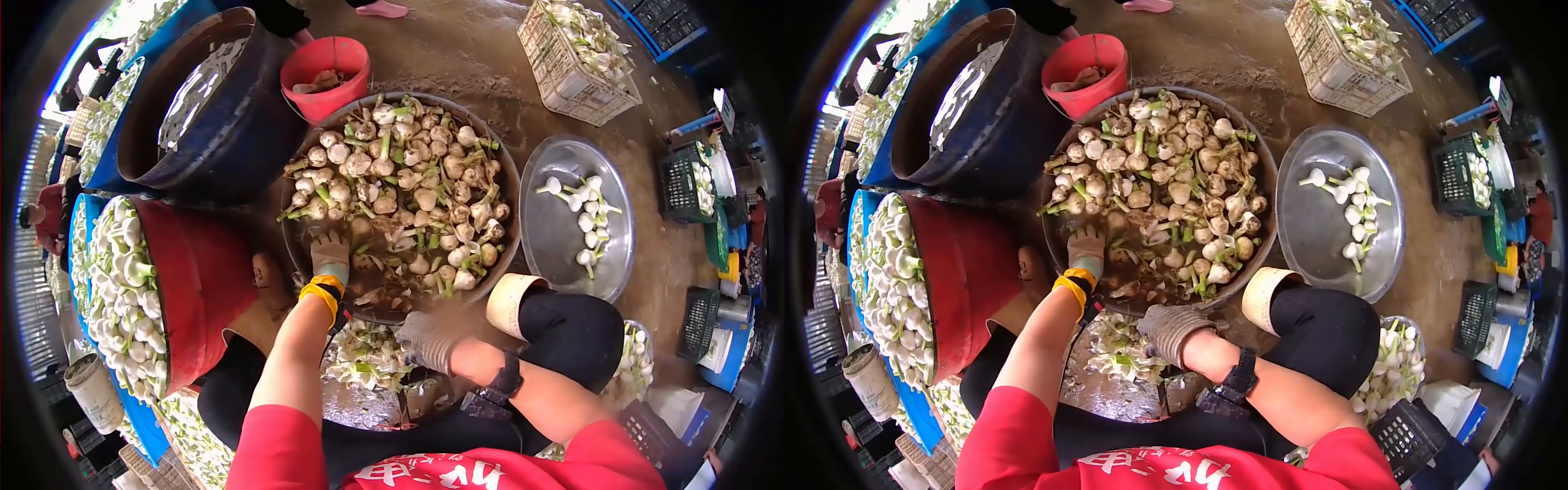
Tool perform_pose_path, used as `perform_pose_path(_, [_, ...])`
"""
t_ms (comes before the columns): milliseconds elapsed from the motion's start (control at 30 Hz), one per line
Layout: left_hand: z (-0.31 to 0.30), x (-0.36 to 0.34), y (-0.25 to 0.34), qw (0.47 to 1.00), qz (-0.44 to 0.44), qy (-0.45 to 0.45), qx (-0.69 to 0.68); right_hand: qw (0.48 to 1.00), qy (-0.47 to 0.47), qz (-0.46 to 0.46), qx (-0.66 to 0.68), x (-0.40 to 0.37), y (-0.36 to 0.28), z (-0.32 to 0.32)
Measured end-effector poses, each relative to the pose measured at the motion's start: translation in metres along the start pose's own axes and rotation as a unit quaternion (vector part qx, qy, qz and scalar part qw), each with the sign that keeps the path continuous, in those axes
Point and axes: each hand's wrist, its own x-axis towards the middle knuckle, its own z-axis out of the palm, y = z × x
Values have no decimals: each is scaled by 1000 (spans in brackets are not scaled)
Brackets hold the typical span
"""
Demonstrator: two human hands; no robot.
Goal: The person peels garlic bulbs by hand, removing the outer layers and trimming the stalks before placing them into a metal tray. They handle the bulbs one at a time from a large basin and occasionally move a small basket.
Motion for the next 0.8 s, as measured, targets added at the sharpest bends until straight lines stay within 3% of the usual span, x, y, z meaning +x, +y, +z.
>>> perform_pose_path(33, [23,13,4,998,4,-44,33,999,-25,23,-29,4,1,1])
perform_pose_path(67, [10,17,11,987,-26,-160,5,996,-49,46,-57,7,1,2])
perform_pose_path(100, [-1,16,17,987,-21,-161,6,996,-48,50,-55,8,0,1])
perform_pose_path(167, [-33,4,26,952,-45,-302,-31,996,-37,49,-70,7,-4,-2])
perform_pose_path(200, [-91,-18,28,946,-37,-309,-91,996,-30,60,-57,8,-6,-6])
perform_pose_path(233, [-95,-26,19,911,-86,-329,-231,997,-24,60,-53,5,-12,-19])
perform_pose_path(267, [-52,-28,8,733,-176,-397,-524,997,25,52,-45,0,-18,-35])
perform_pose_path(300, [-12,-32,2,459,-244,-412,-749,996,73,44,-38,-4,-20,-46])
perform_pose_path(367, [-74,-69,1,160,-179,-337,-910,981,185,56,-7,-5,-17,-50])
perform_pose_path(400, [-98,-84,5,104,-186,-298,-930,977,197,83,-1,-7,-20,-58])
perform_pose_path(433, [-118,-100,13,78,-165,-250,-951,967,243,60,42,-3,-11,-49])
perform_pose_path(500, [-182,-130,32,141,-106,-180,-968,948,306,50,69,1,-11,-50])
perform_pose_path(533, [-198,-143,29,189,-74,-210,-956,948,308,44,68,0,-16,-52])
perform_pose_path(633, [-229,-176,48,253,-172,-138,-942,908,410,-61,58,-7,-28,-57])
perform_pose_path(667, [-224,-182,46,168,-92,-164,-968,915,390,-76,65,-12,-30,-58])
perform_pose_path(700, [-235,-187,50,171,-89,-160,-968,921,371,-90,72,-17,-31,-58])
perform_pose_path(733, [-253,-194,57,155,-104,-133,-973,891,408,-135,143,-22,-33,-58])
perform_pose_path(800, [-260,-203,60,125,-113,-96,-981,887,421,-104,157,-21,-26,-59])
